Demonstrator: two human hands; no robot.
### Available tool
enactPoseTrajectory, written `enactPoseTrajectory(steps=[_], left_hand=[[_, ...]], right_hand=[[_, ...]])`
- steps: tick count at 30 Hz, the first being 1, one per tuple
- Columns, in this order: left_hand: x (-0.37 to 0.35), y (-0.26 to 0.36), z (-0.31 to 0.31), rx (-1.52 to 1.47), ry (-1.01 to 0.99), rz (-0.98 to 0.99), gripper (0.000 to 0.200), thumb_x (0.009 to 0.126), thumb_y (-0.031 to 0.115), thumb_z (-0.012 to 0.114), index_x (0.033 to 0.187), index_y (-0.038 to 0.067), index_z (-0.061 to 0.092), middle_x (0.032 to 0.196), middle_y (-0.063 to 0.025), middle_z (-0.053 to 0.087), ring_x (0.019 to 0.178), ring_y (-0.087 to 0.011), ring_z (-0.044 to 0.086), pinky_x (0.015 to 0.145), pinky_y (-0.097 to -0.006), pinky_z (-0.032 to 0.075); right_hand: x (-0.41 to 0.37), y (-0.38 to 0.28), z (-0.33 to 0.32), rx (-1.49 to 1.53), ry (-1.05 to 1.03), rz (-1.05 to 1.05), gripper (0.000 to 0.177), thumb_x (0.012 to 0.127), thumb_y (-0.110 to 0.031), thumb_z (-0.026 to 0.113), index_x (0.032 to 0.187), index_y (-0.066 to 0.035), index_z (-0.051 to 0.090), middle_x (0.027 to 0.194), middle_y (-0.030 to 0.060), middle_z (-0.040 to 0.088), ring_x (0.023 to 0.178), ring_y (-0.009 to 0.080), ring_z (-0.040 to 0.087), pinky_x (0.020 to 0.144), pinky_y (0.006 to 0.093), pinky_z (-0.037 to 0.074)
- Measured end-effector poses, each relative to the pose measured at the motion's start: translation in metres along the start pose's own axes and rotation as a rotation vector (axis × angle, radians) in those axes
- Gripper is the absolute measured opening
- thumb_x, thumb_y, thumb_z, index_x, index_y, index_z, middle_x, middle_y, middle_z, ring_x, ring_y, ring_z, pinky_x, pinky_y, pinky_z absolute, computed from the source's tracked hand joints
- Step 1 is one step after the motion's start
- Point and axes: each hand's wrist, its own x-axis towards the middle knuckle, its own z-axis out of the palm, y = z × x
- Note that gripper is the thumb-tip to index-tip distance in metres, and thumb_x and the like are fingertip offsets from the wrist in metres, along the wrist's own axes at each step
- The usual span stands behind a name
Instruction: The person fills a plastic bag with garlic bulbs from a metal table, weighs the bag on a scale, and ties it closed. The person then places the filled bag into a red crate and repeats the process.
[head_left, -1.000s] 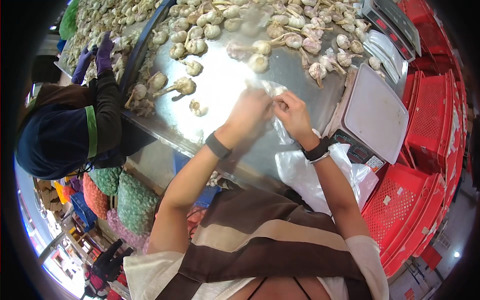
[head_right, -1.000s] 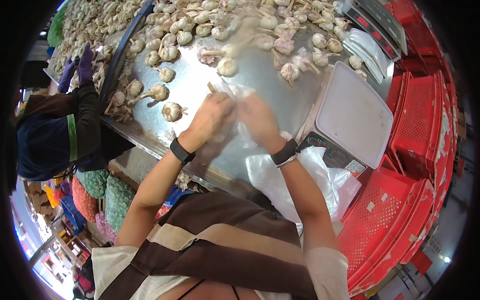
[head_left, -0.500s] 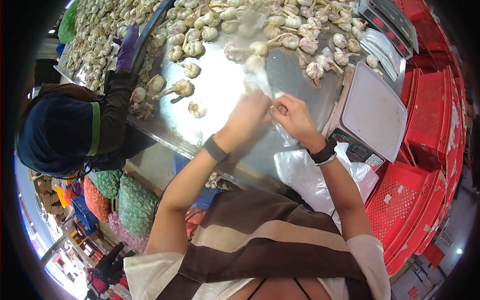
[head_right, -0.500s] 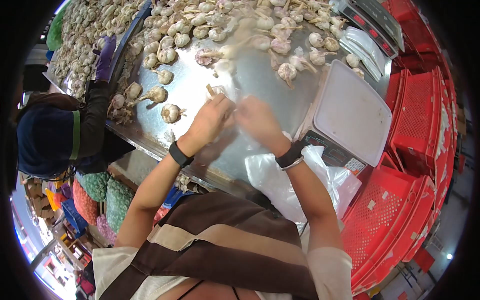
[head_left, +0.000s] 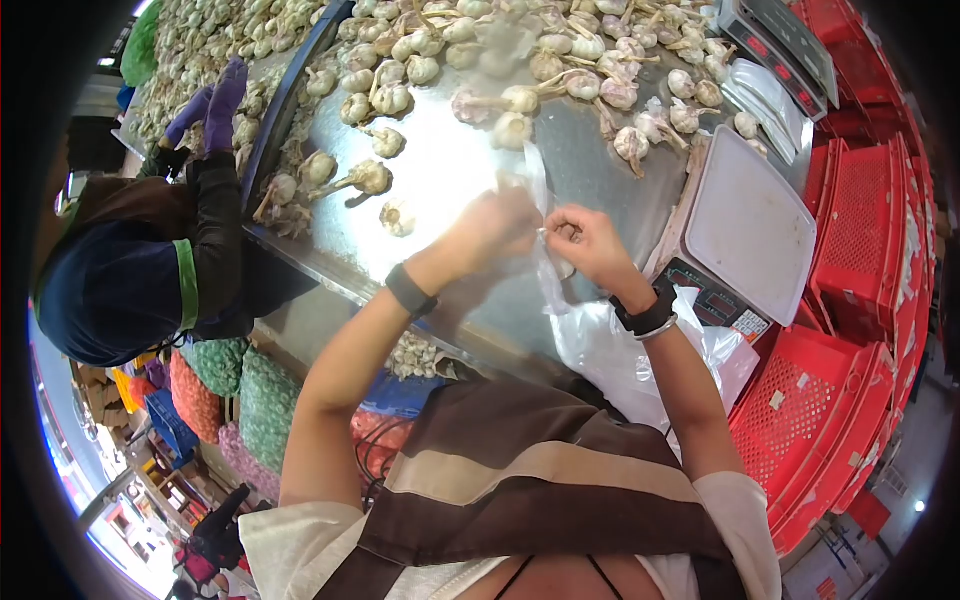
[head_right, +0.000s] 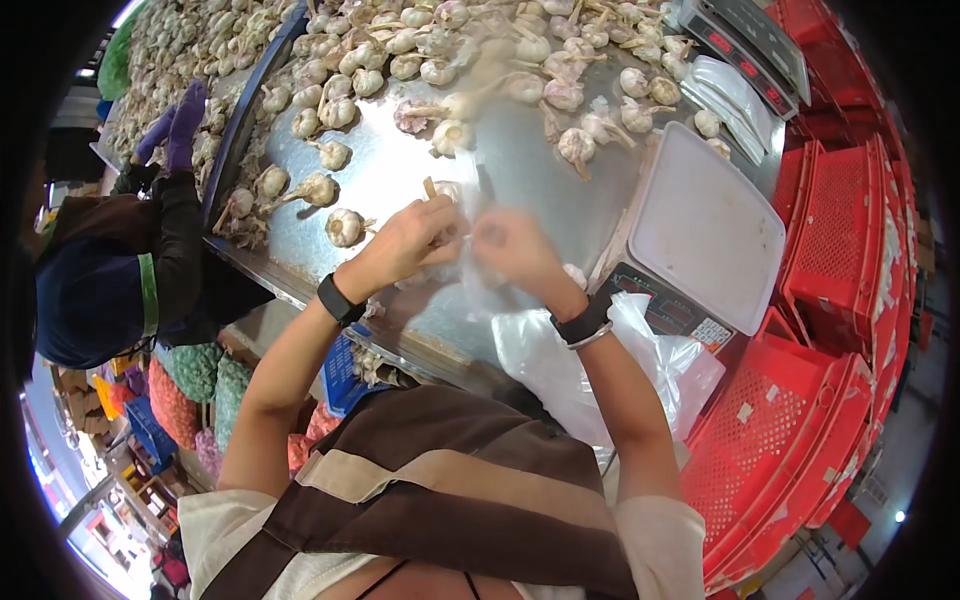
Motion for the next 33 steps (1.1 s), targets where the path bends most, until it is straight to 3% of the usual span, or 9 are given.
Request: enactPoseTrajectory(steps=[10, 13, 16, 21, 24, 25, 28, 29, 33], left_hand=[[0.005, -0.003, -0.011, -0.234, -0.237, -0.044, 0.014, 0.066, 0.01, 0.057, 0.074, 0.002, 0.049, 0.062, -0.0082, 0.043, 0.057, -0.0237, 0.045, 0.051, -0.0311, 0.036], [0.0, -0.002, -0.005, -0.021, -0.114, 0.069, 0.014, 0.067, 0.01, 0.06, 0.073, 0.002, 0.051, 0.064, -0.0075, 0.046, 0.056, -0.0214, 0.045, 0.052, -0.0305, 0.036], [-0.003, 0.009, 0.0, -0.003, 0.056, -0.18, 0.012, 0.068, 0.01, 0.063, 0.073, 0.003, 0.054, 0.069, -0.0058, 0.048, 0.059, -0.0172, 0.047, 0.059, -0.0297, 0.036], [-0.015, 0.022, -0.015, -0.717, -0.191, -0.051, 0.016, 0.066, 0.009, 0.071, 0.078, 0.005, 0.062, 0.073, -0.0008, 0.049, 0.068, -0.0118, 0.045, 0.065, -0.0258, 0.037], [-0.021, 0.042, -0.032, -0.762, -0.098, -0.095, 0.03, 0.064, 0.01, 0.073, 0.092, 0.005, 0.062, 0.077, -0.0001, 0.05, 0.072, -0.0127, 0.046, 0.068, -0.0251, 0.039], [-0.02, 0.048, -0.044, -0.661, -0.13, -0.305, 0.049, 0.065, 0.014, 0.073, 0.11, 0.005, 0.054, 0.082, -0.0027, 0.051, 0.076, -0.015, 0.048, 0.073, -0.026, 0.041], [-0.021, 0.033, -0.014, -0.481, -0.086, -0.467, 0.055, 0.069, 0.016, 0.069, 0.118, 0.006, 0.046, 0.09, -0.0077, 0.054, 0.081, -0.0203, 0.053, 0.076, -0.03, 0.043], [-0.02, 0.033, -0.002, -0.181, -0.123, -0.244, 0.05, 0.073, 0.016, 0.064, 0.117, 0.005, 0.044, 0.095, -0.012, 0.055, 0.085, -0.0255, 0.055, 0.076, -0.0328, 0.044], [-0.031, 0.038, 0.003, 0.071, -0.177, -0.257, 0.039, 0.075, 0.015, 0.061, 0.11, 0.006, 0.049, 0.097, -0.0132, 0.055, 0.088, -0.0295, 0.054, 0.078, -0.0363, 0.044]], right_hand=[[0.004, 0.03, 0.015, 0.01, 0.14, -0.043, 0.004, 0.074, -0.002, 0.057, 0.078, 0.001, 0.056, 0.067, -0.0009, 0.052, 0.058, 0.0031, 0.044, 0.052, 0.0201, 0.037], [-0.001, 0.021, 0.016, 0.15, 0.129, 0.067, 0.005, 0.077, -0.001, 0.053, 0.082, 0.0, 0.053, 0.067, -0.0026, 0.05, 0.059, 0.0024, 0.043, 0.052, 0.0192, 0.037], [-0.005, 0.019, 0.018, 0.082, 0.137, 0.071, 0.006, 0.08, -0.003, 0.051, 0.086, -0.002, 0.051, 0.067, -0.0035, 0.049, 0.059, 0.002, 0.043, 0.053, 0.0182, 0.037], [0.002, 0.062, 0.022, -0.087, 0.254, -0.001, 0.007, 0.082, -0.006, 0.053, 0.087, -0.002, 0.05, 0.067, -0.0028, 0.048, 0.06, 0.0021, 0.043, 0.053, 0.0165, 0.036], [0.002, 0.054, 0.017, -0.008, 0.262, 0.243, 0.012, 0.079, -0.005, 0.057, 0.087, -0.002, 0.048, 0.07, -0.002, 0.048, 0.062, 0.0023, 0.043, 0.054, 0.0155, 0.036], [-0.005, 0.04, 0.018, 0.107, 0.217, 0.152, 0.013, 0.078, -0.004, 0.059, 0.086, -0.002, 0.049, 0.071, -0.0021, 0.049, 0.063, 0.0022, 0.043, 0.055, 0.0151, 0.036], [-0.016, 0.021, 0.019, 0.165, 0.211, 0.017, 0.015, 0.075, -0.001, 0.061, 0.085, -0.002, 0.049, 0.073, -0.0024, 0.049, 0.063, 0.0017, 0.043, 0.055, 0.0145, 0.035], [-0.018, 0.02, 0.02, 0.112, 0.255, -0.019, 0.015, 0.074, 0.0, 0.061, 0.084, -0.002, 0.049, 0.074, -0.0027, 0.05, 0.063, 0.0013, 0.043, 0.055, 0.0143, 0.035], [-0.033, 0.03, -0.003, -0.033, 0.334, 0.06, 0.014, 0.073, 0.002, 0.059, 0.084, -0.002, 0.052, 0.076, -0.0024, 0.05, 0.065, 0.0028, 0.045, 0.058, 0.015, 0.036]])
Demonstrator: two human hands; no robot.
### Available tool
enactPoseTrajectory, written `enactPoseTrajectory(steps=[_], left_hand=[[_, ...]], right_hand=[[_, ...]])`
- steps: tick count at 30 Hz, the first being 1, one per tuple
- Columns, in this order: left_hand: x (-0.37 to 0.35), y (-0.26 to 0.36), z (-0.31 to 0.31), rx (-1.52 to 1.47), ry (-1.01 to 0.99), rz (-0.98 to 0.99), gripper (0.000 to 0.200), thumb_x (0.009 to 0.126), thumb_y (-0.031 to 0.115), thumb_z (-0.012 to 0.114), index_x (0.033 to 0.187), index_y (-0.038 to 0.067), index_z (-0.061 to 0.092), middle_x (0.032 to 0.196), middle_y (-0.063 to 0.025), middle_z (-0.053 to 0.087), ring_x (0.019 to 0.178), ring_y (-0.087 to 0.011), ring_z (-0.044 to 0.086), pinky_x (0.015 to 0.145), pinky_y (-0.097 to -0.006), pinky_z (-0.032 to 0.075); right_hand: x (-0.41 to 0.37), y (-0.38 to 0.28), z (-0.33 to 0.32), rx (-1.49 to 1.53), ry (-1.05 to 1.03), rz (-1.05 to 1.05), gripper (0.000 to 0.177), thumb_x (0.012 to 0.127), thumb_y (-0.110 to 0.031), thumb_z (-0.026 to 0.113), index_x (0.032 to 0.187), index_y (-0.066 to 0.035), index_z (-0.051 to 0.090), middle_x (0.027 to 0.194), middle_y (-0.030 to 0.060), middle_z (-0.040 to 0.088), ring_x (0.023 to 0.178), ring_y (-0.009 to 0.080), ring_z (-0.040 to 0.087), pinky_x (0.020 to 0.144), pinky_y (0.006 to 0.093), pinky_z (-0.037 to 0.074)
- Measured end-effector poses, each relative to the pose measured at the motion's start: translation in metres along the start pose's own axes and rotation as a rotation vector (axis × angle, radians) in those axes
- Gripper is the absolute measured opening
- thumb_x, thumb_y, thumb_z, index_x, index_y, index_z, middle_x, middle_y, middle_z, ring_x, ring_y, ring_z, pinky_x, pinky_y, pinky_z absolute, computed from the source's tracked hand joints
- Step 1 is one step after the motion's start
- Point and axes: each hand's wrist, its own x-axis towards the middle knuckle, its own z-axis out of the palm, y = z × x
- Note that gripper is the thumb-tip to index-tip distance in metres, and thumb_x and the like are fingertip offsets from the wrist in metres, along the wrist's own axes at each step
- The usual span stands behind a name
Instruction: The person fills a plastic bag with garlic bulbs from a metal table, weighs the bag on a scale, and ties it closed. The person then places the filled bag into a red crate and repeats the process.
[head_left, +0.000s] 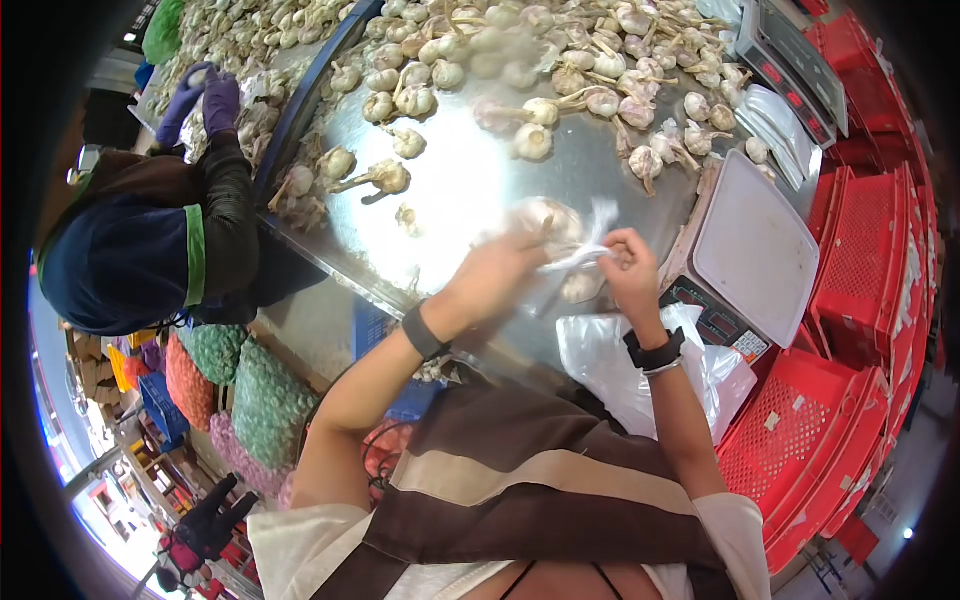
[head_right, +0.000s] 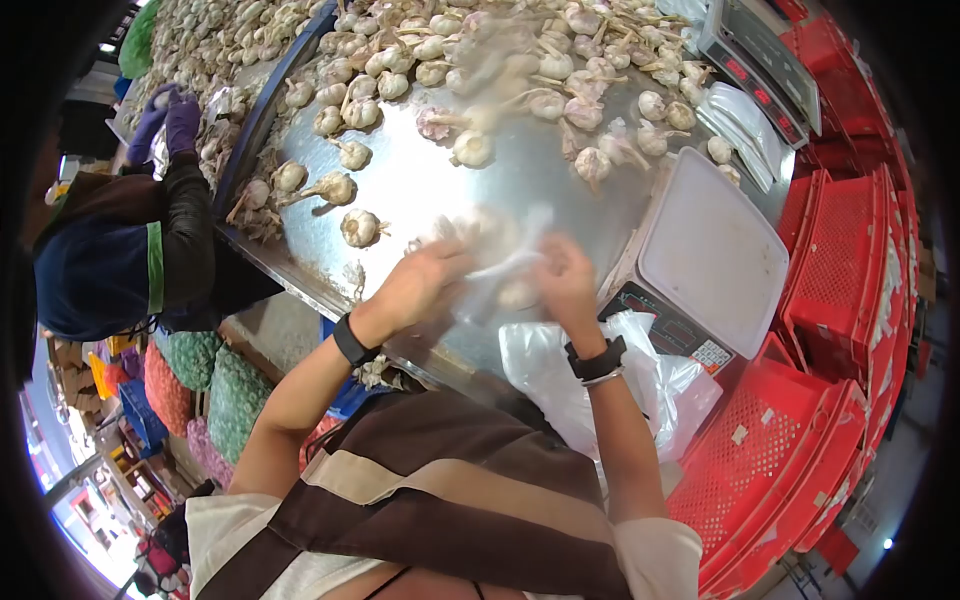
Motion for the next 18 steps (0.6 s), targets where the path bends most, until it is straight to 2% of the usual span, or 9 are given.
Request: enactPoseTrajectory(steps=[3, 5, 7, 9, 11, 12, 14, 15, 18], left_hand=[[-0.012, 0.002, -0.016, -0.163, 0.154, -0.077, 0.022, 0.072, 0.011, 0.062, 0.094, 0.006, 0.058, 0.089, -0.0104, 0.051, 0.076, -0.0222, 0.053, 0.065, -0.0289, 0.043], [-0.017, 0.005, -0.016, -0.234, 0.273, -0.047, 0.018, 0.071, 0.006, 0.063, 0.088, 0.005, 0.058, 0.082, -0.0068, 0.049, 0.069, -0.0157, 0.048, 0.06, -0.0249, 0.039], [-0.017, 0.022, -0.026, -0.371, 0.597, -0.076, 0.016, 0.07, 0.003, 0.062, 0.085, 0.005, 0.056, 0.077, -0.004, 0.047, 0.067, -0.0132, 0.044, 0.061, -0.024, 0.038], [-0.022, 0.018, -0.023, -0.39, 0.646, -0.064, 0.016, 0.07, 0.002, 0.062, 0.084, 0.004, 0.054, 0.076, -0.0024, 0.048, 0.067, -0.0111, 0.043, 0.061, -0.0233, 0.037], [-0.03, 0.013, -0.021, -0.502, 0.561, -0.094, 0.014, 0.075, 0.003, 0.061, 0.085, 0.002, 0.052, 0.077, -0.003, 0.05, 0.069, -0.0104, 0.043, 0.061, -0.0235, 0.037], [-0.034, 0.01, -0.02, -0.504, 0.564, -0.096, 0.014, 0.075, 0.003, 0.061, 0.085, 0.002, 0.052, 0.077, -0.003, 0.05, 0.069, -0.0104, 0.043, 0.061, -0.0235, 0.037], [-0.042, 0.005, -0.017, -0.766, 0.735, -0.315, 0.009, 0.079, 0.006, 0.058, 0.086, 0.002, 0.055, 0.072, -0.0041, 0.053, 0.07, -0.0127, 0.048, 0.064, -0.0255, 0.04], [-0.046, 0.006, -0.02, -0.686, 0.805, -0.381, 0.007, 0.083, 0.008, 0.055, 0.082, 0.001, 0.054, 0.073, -0.0016, 0.053, 0.068, -0.0099, 0.048, 0.063, -0.0239, 0.04], [-0.046, 0.01, -0.038, -0.275, 0.86, -0.163, 0.01, 0.085, 0.009, 0.052, 0.083, 0.0, 0.056, 0.072, -0.0008, 0.053, 0.066, -0.0072, 0.047, 0.06, -0.022, 0.039]], right_hand=[[-0.004, -0.004, -0.008, 0.234, 0.049, 0.041, 0.02, 0.069, 0.001, 0.056, 0.09, -0.001, 0.057, 0.084, 0.0025, 0.055, 0.078, 0.01, 0.05, 0.062, 0.0226, 0.043], [-0.007, -0.017, -0.01, -0.15, 0.029, -0.252, 0.017, 0.067, 0.005, 0.054, 0.083, 0.001, 0.058, 0.087, 0.0049, 0.058, 0.084, 0.0131, 0.053, 0.069, 0.0238, 0.043], [-0.005, -0.026, -0.011, -0.125, -0.035, -0.335, 0.016, 0.066, 0.005, 0.054, 0.081, 0.001, 0.058, 0.086, 0.0061, 0.058, 0.085, 0.0153, 0.053, 0.072, 0.025, 0.042], [-0.002, -0.034, -0.015, -0.102, -0.097, -0.423, 0.015, 0.064, 0.005, 0.054, 0.078, 0.001, 0.058, 0.085, 0.0072, 0.058, 0.086, 0.0176, 0.054, 0.075, 0.0261, 0.042], [0.0, -0.039, -0.022, 0.392, -0.08, -0.044, 0.012, 0.061, 0.007, 0.052, 0.07, -0.001, 0.054, 0.079, 0.007, 0.052, 0.082, 0.0171, 0.05, 0.076, 0.0252, 0.038], [0.005, -0.034, -0.03, 0.39, -0.083, -0.044, 0.012, 0.061, 0.007, 0.052, 0.07, -0.001, 0.054, 0.079, 0.007, 0.052, 0.082, 0.0171, 0.05, 0.076, 0.0252, 0.038], [0.017, -0.021, -0.046, 0.807, -0.359, -0.217, 0.008, 0.067, 0.004, 0.05, 0.072, 0.001, 0.056, 0.084, 0.0104, 0.055, 0.086, 0.0193, 0.051, 0.079, 0.028, 0.04], [0.016, -0.042, -0.043, 0.807, -0.363, -0.214, 0.008, 0.067, 0.004, 0.05, 0.072, 0.001, 0.056, 0.084, 0.0104, 0.055, 0.086, 0.0193, 0.051, 0.079, 0.028, 0.04], [0.014, -0.101, -0.031, 0.88, -0.348, 0.054, 0.022, 0.065, -0.005, 0.049, 0.082, 0.004, 0.06, 0.094, 0.012, 0.06, 0.089, 0.0219, 0.056, 0.081, 0.0316, 0.042]])
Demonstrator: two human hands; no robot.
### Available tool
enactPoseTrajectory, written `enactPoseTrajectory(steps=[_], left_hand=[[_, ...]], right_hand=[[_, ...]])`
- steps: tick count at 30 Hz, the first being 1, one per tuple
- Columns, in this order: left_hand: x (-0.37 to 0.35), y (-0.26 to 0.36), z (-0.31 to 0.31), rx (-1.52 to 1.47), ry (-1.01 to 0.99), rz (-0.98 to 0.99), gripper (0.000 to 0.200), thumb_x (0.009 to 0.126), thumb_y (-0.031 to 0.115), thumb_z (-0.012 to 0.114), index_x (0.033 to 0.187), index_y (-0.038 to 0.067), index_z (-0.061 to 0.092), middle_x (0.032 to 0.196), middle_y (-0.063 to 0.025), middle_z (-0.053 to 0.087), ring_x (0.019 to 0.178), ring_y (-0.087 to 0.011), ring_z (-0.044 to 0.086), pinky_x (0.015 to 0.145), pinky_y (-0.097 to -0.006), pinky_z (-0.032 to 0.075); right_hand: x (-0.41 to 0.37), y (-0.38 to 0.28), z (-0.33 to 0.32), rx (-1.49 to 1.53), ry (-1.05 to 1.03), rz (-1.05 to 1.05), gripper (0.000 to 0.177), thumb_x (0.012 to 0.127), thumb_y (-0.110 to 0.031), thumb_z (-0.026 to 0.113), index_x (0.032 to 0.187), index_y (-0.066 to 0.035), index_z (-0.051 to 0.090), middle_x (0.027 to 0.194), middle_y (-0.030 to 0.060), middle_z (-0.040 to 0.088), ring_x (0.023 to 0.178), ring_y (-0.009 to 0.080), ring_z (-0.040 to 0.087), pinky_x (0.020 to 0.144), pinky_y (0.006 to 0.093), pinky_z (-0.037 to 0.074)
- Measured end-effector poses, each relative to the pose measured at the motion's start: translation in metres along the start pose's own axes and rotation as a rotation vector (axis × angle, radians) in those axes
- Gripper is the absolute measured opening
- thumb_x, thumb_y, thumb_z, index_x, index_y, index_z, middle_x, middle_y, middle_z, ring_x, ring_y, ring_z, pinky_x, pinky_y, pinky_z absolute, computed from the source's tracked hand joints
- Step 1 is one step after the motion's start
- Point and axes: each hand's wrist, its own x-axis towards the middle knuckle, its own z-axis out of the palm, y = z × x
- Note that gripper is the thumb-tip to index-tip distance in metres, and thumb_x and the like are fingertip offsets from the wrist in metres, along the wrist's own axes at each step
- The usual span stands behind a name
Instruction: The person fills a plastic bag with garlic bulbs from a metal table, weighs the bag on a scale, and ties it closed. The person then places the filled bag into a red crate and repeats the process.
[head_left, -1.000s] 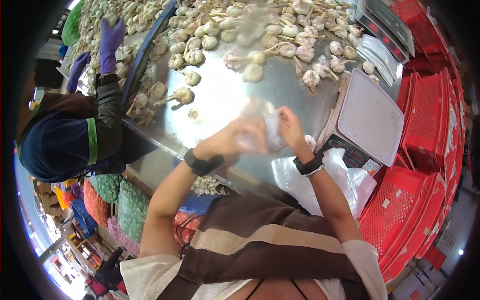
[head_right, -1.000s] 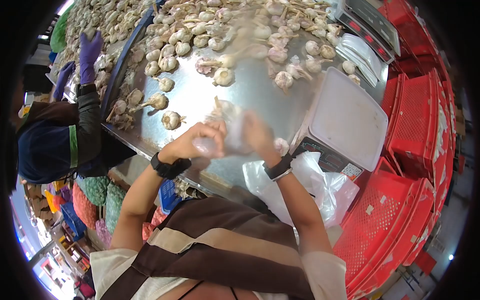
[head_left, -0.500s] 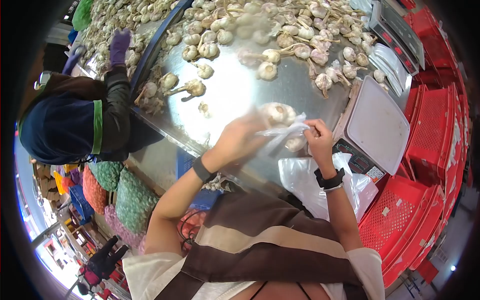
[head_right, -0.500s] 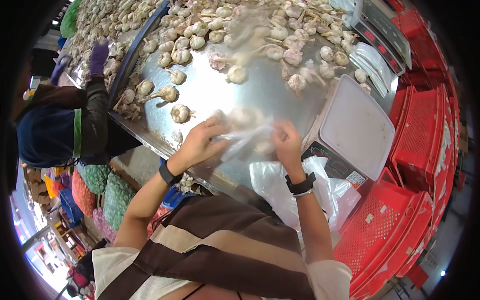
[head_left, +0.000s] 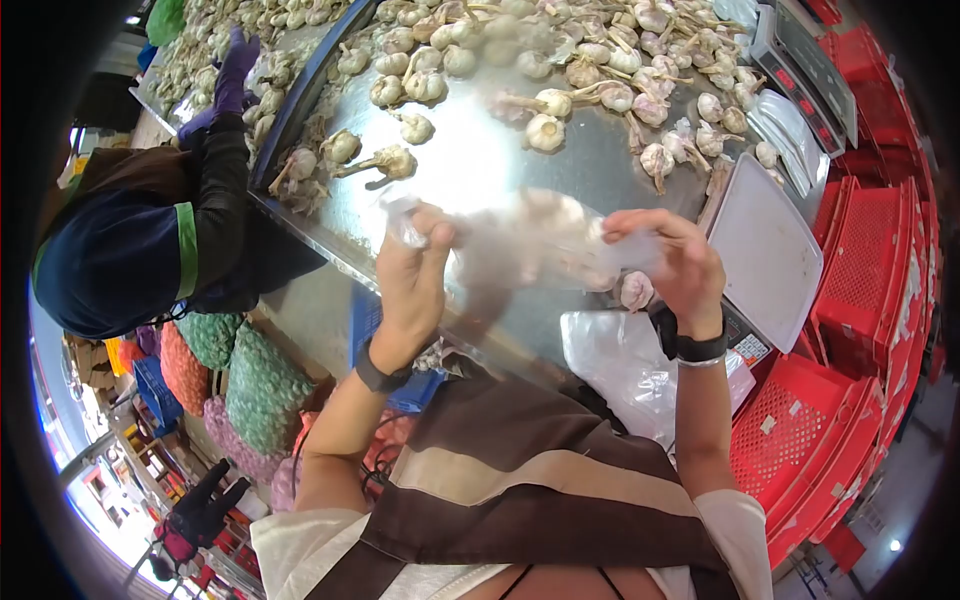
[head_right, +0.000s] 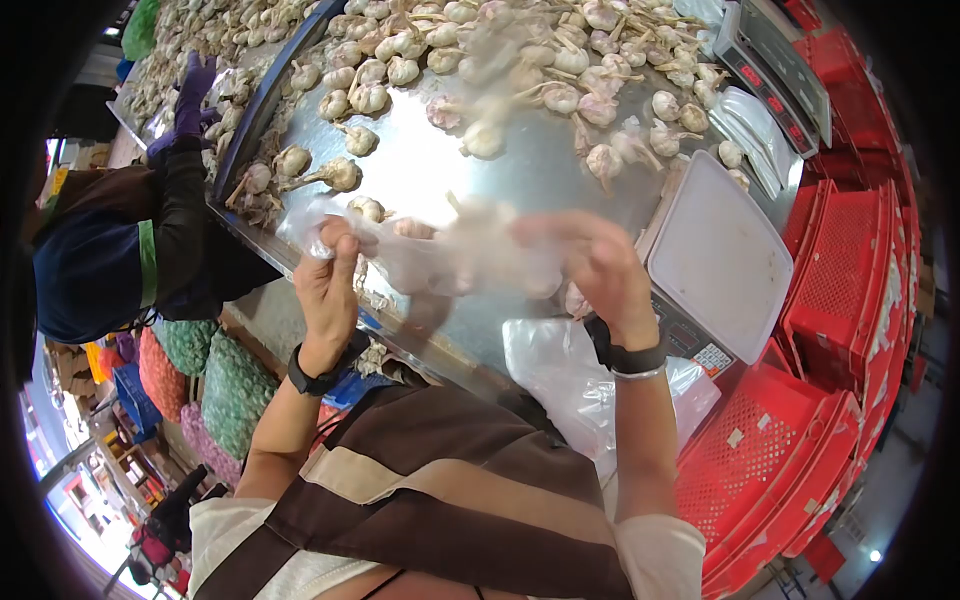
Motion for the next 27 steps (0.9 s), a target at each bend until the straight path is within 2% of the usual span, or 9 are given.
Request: enactPoseTrajectory(steps=[2, 3, 5, 7, 9, 11, 13, 18, 27], left_hand=[[-0.006, 0.012, 0.0, -0.218, 0.108, -0.137, 0.014, 0.086, 0.01, 0.05, 0.088, -0.001, 0.058, 0.07, -0.0018, 0.053, 0.063, -0.0077, 0.047, 0.058, -0.0223, 0.039], [-0.006, 0.017, -0.003, -0.217, 0.109, -0.137, 0.014, 0.086, 0.01, 0.05, 0.088, -0.001, 0.058, 0.07, -0.0018, 0.053, 0.063, -0.0077, 0.047, 0.058, -0.0223, 0.039], [-0.007, 0.029, -0.011, -0.581, 0.018, -0.355, 0.023, 0.091, 0.019, 0.045, 0.091, -0.002, 0.054, 0.075, -0.0074, 0.053, 0.061, -0.0107, 0.05, 0.057, -0.0212, 0.041], [-0.007, 0.034, -0.016, -0.464, -0.065, -0.299, 0.025, 0.091, 0.018, 0.042, 0.092, -0.004, 0.054, 0.075, -0.0088, 0.054, 0.058, -0.0111, 0.052, 0.053, -0.0218, 0.042], [-0.008, 0.029, -0.01, -0.307, -0.078, 0.031, 0.025, 0.092, 0.019, 0.042, 0.093, -0.003, 0.053, 0.076, -0.0093, 0.054, 0.053, -0.009, 0.051, 0.048, -0.0193, 0.041], [-0.01, 0.029, -0.01, -0.376, -0.086, -0.036, 0.026, 0.092, 0.02, 0.039, 0.093, -0.003, 0.051, 0.079, -0.0103, 0.055, 0.046, -0.0082, 0.048, 0.044, -0.0192, 0.041], [-0.009, 0.038, -0.012, -0.66, -0.021, -0.421, 0.027, 0.093, 0.02, 0.037, 0.094, -0.003, 0.05, 0.082, -0.0112, 0.055, 0.043, -0.0086, 0.047, 0.044, -0.0208, 0.044], [-0.004, 0.024, -0.013, -0.593, -0.086, -0.468, 0.025, 0.093, 0.019, 0.038, 0.097, -0.002, 0.05, 0.085, -0.0102, 0.056, 0.04, -0.007, 0.043, 0.042, -0.0214, 0.042], [0.002, 0.007, -0.022, -0.532, -0.134, -0.441, 0.017, 0.087, 0.008, 0.046, 0.101, -0.001, 0.051, 0.089, -0.0091, 0.056, 0.049, -0.0087, 0.05, 0.048, -0.0204, 0.043]], right_hand=[[0.017, 0.002, 0.014, -0.378, -0.293, -0.075, 0.021, 0.069, -0.007, 0.048, 0.082, 0.003, 0.061, 0.088, 0.0145, 0.061, 0.085, 0.0248, 0.058, 0.076, 0.0337, 0.044], [0.028, 0.012, 0.02, -0.378, -0.294, -0.075, 0.021, 0.069, -0.007, 0.048, 0.082, 0.003, 0.061, 0.088, 0.0145, 0.061, 0.085, 0.0248, 0.058, 0.076, 0.0337, 0.044], [0.049, 0.044, 0.027, -0.957, -0.359, -0.192, 0.018, 0.07, -0.01, 0.05, 0.077, 0.003, 0.061, 0.078, 0.0145, 0.062, 0.078, 0.029, 0.059, 0.07, 0.0367, 0.045], [0.065, 0.079, 0.022, -1.109, -0.405, -0.222, 0.016, 0.07, -0.012, 0.052, 0.075, 0.001, 0.061, 0.074, 0.0136, 0.062, 0.075, 0.0292, 0.059, 0.069, 0.0376, 0.045], [0.07, 0.09, 0.027, -1.258, -0.455, -0.25, 0.015, 0.07, -0.013, 0.054, 0.072, -0.001, 0.061, 0.07, 0.0127, 0.061, 0.072, 0.0294, 0.059, 0.068, 0.0384, 0.044], [0.07, 0.094, 0.034, -1.957, -0.384, -0.198, 0.011, 0.072, -0.009, 0.051, 0.073, -0.005, 0.061, 0.077, 0.0127, 0.061, 0.074, 0.0246, 0.058, 0.068, 0.0365, 0.042], [0.077, 0.106, 0.024, -2.063, -0.335, -0.216, 0.009, 0.071, -0.011, 0.052, 0.071, -0.008, 0.06, 0.074, 0.0098, 0.061, 0.074, 0.0227, 0.058, 0.067, 0.0353, 0.04], [0.082, 0.124, 0.005, -2.243, -0.242, -0.334, 0.006, 0.069, -0.016, 0.056, 0.068, -0.016, 0.061, 0.067, 0.0033, 0.059, 0.073, 0.0173, 0.057, 0.072, 0.033, 0.037], [0.084, 0.122, 0.001, -2.18, -0.437, -0.5, 0.008, 0.071, -0.014, 0.052, 0.068, -0.016, 0.06, 0.07, 0.002, 0.059, 0.075, 0.018, 0.054, 0.075, 0.0366, 0.035]])
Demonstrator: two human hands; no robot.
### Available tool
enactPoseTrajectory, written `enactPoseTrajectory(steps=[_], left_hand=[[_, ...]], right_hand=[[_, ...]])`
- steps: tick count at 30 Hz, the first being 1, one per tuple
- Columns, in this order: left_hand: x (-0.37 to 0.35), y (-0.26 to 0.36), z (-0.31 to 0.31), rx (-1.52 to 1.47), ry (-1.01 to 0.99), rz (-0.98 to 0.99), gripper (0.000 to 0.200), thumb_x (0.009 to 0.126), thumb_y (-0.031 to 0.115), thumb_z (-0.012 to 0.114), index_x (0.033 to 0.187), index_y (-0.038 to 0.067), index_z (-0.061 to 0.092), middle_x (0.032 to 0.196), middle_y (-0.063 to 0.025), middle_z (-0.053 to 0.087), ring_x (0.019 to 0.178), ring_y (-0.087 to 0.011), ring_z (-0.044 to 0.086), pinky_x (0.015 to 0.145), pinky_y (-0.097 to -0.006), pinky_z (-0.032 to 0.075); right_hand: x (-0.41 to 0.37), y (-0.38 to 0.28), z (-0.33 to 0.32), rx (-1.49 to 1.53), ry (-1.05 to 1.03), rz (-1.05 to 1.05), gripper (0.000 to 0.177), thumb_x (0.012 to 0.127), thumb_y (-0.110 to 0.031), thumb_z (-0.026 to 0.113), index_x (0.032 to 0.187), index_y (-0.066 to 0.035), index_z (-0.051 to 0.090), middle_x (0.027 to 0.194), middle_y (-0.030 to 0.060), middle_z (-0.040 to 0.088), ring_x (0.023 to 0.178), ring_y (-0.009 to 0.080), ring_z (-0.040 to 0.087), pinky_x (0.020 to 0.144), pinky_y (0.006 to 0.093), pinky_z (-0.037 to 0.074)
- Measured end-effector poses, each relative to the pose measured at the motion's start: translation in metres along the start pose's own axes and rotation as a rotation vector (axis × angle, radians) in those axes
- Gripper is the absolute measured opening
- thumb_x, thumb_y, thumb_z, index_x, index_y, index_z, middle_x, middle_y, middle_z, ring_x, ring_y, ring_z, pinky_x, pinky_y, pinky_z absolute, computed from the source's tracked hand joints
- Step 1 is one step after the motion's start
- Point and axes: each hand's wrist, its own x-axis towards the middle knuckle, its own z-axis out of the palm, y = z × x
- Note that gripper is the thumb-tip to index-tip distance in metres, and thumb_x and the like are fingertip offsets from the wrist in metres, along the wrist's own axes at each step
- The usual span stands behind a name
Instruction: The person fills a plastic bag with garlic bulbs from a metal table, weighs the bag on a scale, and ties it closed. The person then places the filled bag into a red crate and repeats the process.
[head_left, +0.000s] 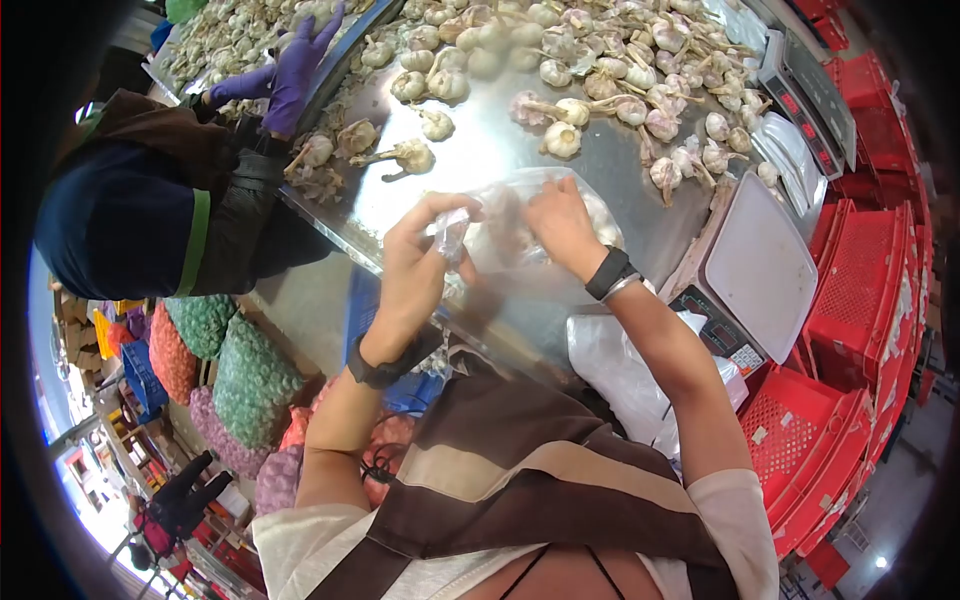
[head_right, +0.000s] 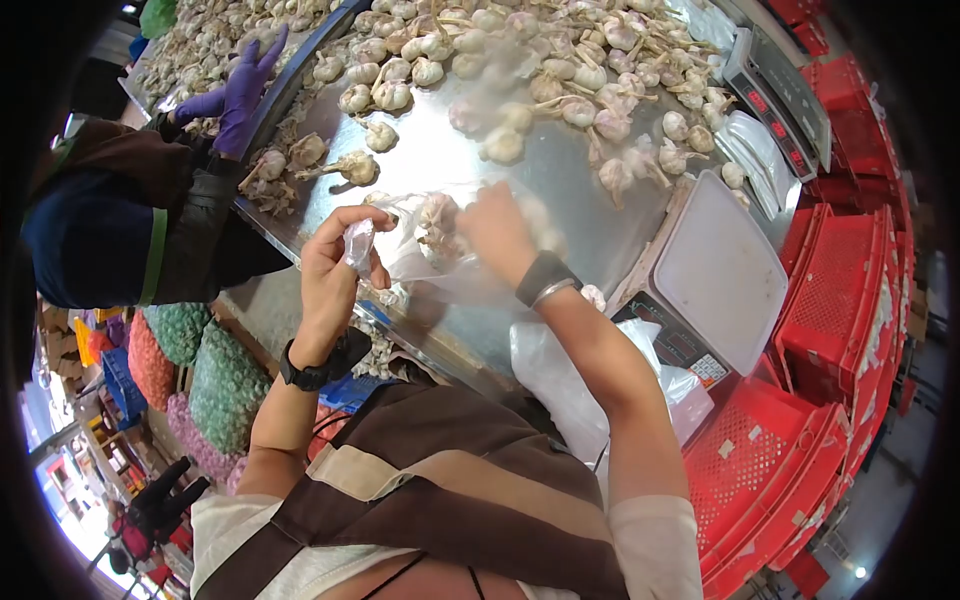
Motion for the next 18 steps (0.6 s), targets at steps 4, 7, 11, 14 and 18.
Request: enactPoseTrajectory(steps=[4, 7, 11, 14, 18], left_hand=[[0.002, 0.003, -0.006, 0.014, 0.052, 0.007, 0.022, 0.083, 0.002, 0.049, 0.105, 0.0, 0.046, 0.094, -0.0112, 0.056, 0.056, -0.0131, 0.056, 0.047, -0.0203, 0.044], [0.002, 0.0, -0.015, -0.017, 0.205, -0.053, 0.014, 0.082, -0.004, 0.044, 0.092, 0.004, 0.04, 0.078, -0.007, 0.057, 0.047, -0.0079, 0.051, 0.041, -0.0185, 0.042], [0.011, -0.001, -0.033, 0.086, 0.01, -0.212, 0.009, 0.089, 0.009, 0.041, 0.084, 0.004, 0.047, 0.066, -0.0054, 0.053, 0.046, -0.0069, 0.047, 0.045, -0.0212, 0.043], [0.013, -0.001, -0.036, -0.079, 0.03, -0.26, 0.022, 0.091, 0.017, 0.036, 0.081, 0.002, 0.049, 0.065, -0.0055, 0.051, 0.048, -0.0079, 0.043, 0.051, -0.024, 0.042], [0.008, 0.009, -0.037, 0.237, -0.012, -0.091, 0.024, 0.088, 0.023, 0.044, 0.085, 0.0, 0.051, 0.064, -0.0034, 0.048, 0.054, -0.0092, 0.04, 0.057, -0.0261, 0.037]], right_hand=[[-0.002, 0.001, -0.011, 0.181, 0.11, 0.097, 0.009, 0.07, -0.015, 0.053, 0.069, -0.013, 0.061, 0.068, 0.0045, 0.057, 0.07, 0.0216, 0.053, 0.071, 0.0351, 0.036], [-0.008, -0.007, -0.069, 0.39, 0.27, 0.232, 0.009, 0.069, -0.014, 0.056, 0.075, -0.009, 0.059, 0.073, 0.0058, 0.057, 0.073, 0.0233, 0.052, 0.067, 0.0348, 0.035], [-0.031, -0.056, -0.116, 0.787, 0.521, -0.027, 0.03, 0.071, -0.022, 0.063, 0.095, -0.005, 0.058, 0.095, 0.0118, 0.056, 0.089, 0.0275, 0.054, 0.075, 0.0388, 0.042], [-0.031, -0.089, -0.105, 0.963, 0.347, -0.1, 0.033, 0.076, -0.027, 0.058, 0.1, -0.005, 0.053, 0.099, 0.0096, 0.053, 0.085, 0.0274, 0.054, 0.073, 0.0356, 0.044], [-0.043, -0.052, -0.088, 0.795, 0.181, 0.216, 0.041, 0.076, -0.032, 0.059, 0.105, -0.005, 0.05, 0.106, 0.0111, 0.05, 0.086, 0.0286, 0.056, 0.072, 0.0359, 0.046]])
